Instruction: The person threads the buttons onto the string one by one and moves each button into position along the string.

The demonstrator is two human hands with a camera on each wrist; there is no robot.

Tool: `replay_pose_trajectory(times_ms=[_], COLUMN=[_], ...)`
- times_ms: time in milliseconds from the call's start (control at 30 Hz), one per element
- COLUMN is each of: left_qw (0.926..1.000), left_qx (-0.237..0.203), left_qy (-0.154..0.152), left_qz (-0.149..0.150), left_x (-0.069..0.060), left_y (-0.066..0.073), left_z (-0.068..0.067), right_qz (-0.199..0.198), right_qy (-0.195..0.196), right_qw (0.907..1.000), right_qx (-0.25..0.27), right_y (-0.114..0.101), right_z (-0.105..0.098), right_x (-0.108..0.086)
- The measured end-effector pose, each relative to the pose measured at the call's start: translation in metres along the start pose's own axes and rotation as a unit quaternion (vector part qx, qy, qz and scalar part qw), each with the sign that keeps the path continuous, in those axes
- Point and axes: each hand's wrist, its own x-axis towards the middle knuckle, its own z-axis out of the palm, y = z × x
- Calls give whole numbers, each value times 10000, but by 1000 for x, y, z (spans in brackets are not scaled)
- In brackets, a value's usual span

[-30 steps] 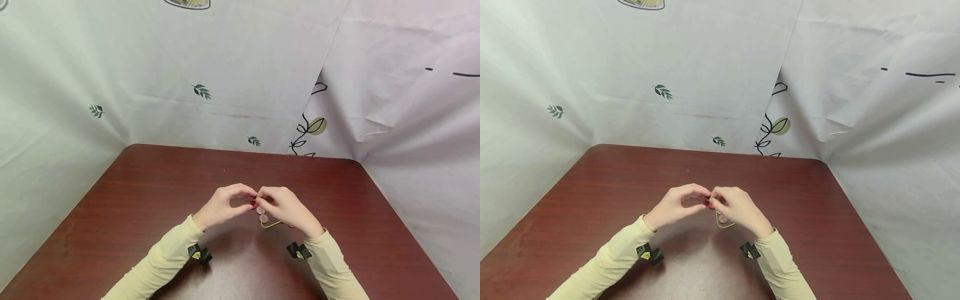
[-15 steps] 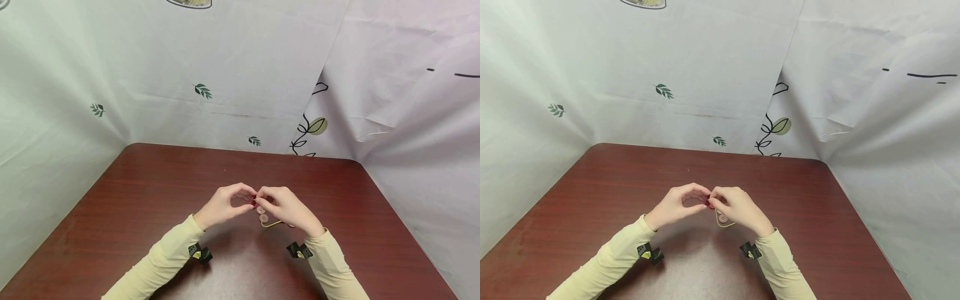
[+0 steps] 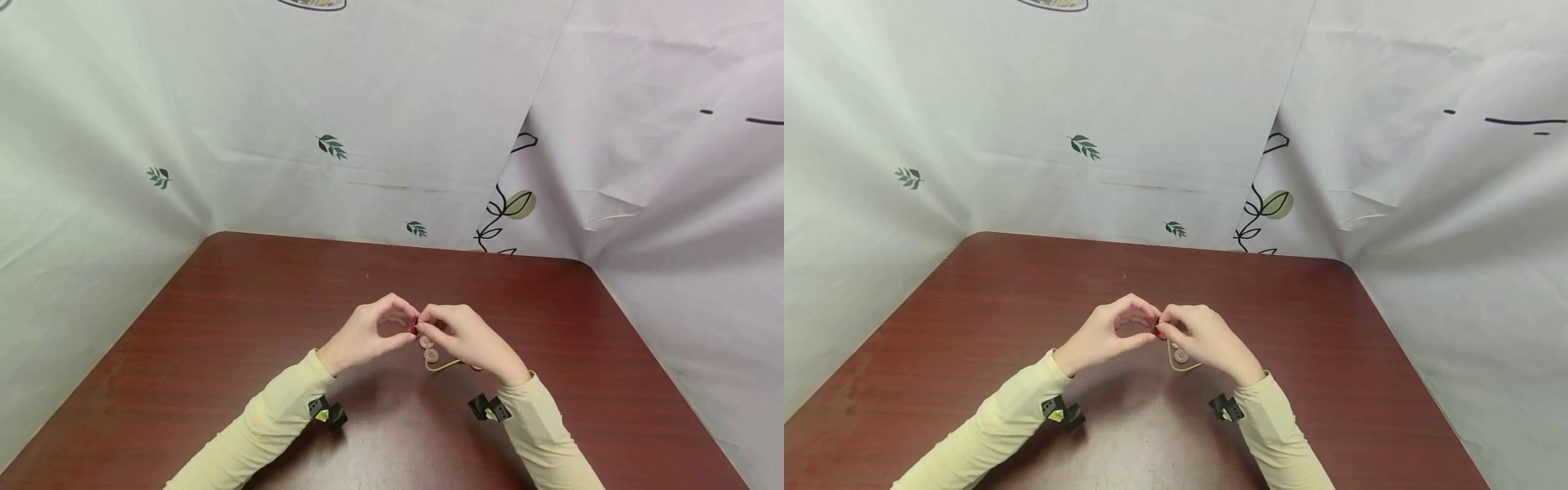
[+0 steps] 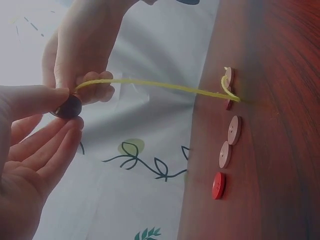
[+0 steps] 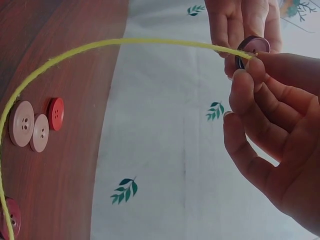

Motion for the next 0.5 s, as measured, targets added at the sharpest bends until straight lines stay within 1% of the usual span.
replay_pose_trajectory(times_ms=[167, 500], left_qw=[10000, 10000], left_qx=[-87, 58], left_qy=[6, 44], left_qz=[-35, 39], left_x=[0, 0], left_y=[0, 0], left_z=[0, 0], right_qz=[-34, 36], right_qy=[13, -27], right_qw=[10000, 10000], right_qx=[-62, 24], right_y=[0, -2], right_z=[0, 2], right_x=[0, 0])
